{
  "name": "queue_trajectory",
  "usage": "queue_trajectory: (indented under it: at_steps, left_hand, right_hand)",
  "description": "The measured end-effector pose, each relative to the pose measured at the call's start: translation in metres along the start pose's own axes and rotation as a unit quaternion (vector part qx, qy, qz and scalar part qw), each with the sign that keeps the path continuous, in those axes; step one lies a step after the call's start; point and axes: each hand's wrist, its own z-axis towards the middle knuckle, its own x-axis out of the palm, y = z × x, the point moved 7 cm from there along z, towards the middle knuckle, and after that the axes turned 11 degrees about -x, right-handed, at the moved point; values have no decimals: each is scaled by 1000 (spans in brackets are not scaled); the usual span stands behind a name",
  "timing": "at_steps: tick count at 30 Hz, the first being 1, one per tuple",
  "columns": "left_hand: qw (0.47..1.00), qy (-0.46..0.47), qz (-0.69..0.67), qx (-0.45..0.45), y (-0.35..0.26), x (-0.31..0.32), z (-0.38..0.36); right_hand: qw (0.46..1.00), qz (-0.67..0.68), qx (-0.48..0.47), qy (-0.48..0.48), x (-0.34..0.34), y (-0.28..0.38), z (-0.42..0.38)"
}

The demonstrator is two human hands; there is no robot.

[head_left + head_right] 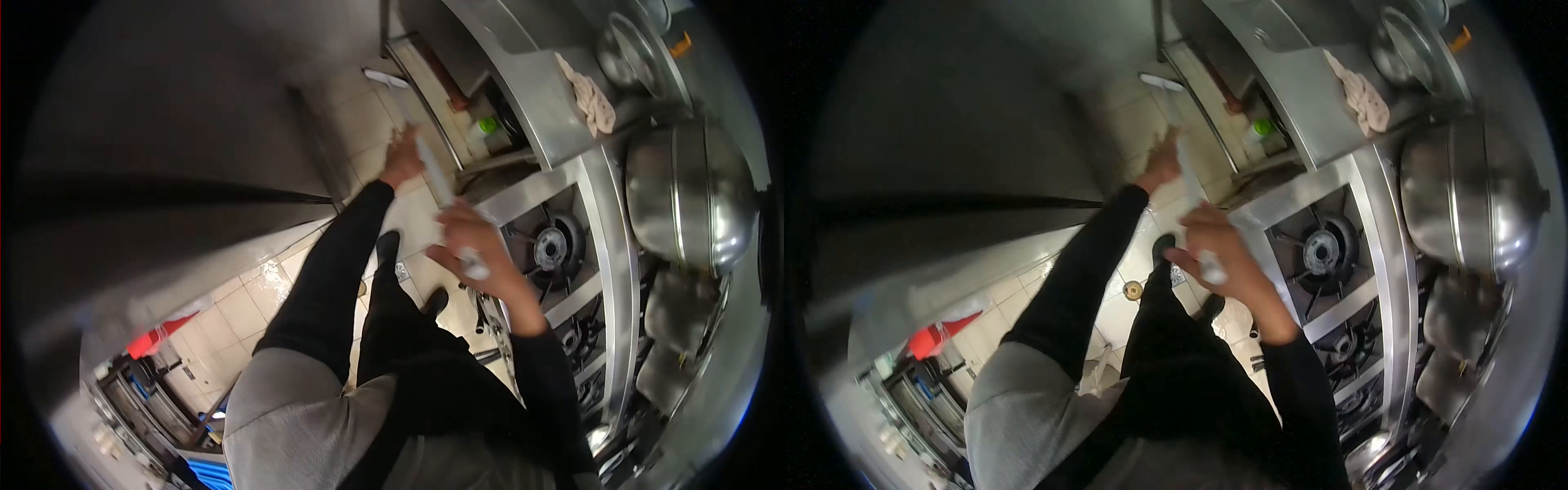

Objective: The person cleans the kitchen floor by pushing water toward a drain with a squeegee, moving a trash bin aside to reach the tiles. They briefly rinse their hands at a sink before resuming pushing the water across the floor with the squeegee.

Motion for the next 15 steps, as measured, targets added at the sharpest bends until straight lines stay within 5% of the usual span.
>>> queue_trajectory:
  at_steps: [2,7,9,10,14,15]
  left_hand:
    - [997,80,12,11,-2,-25,11]
    - [951,129,-266,86,5,-5,-22]
    - [932,98,-324,131,-13,4,-53]
    - [918,-8,-340,204,-26,3,-74]
    - [928,-22,-365,72,-59,-22,-163]
    - [924,0,-366,109,-67,-25,-184]
  right_hand:
    - [999,19,20,46,35,-29,15]
    - [994,-52,24,90,66,34,24]
    - [997,-46,12,67,60,69,34]
    - [996,-45,9,83,56,88,39]
    - [995,73,-54,48,28,154,30]
    - [995,88,-44,29,14,168,18]
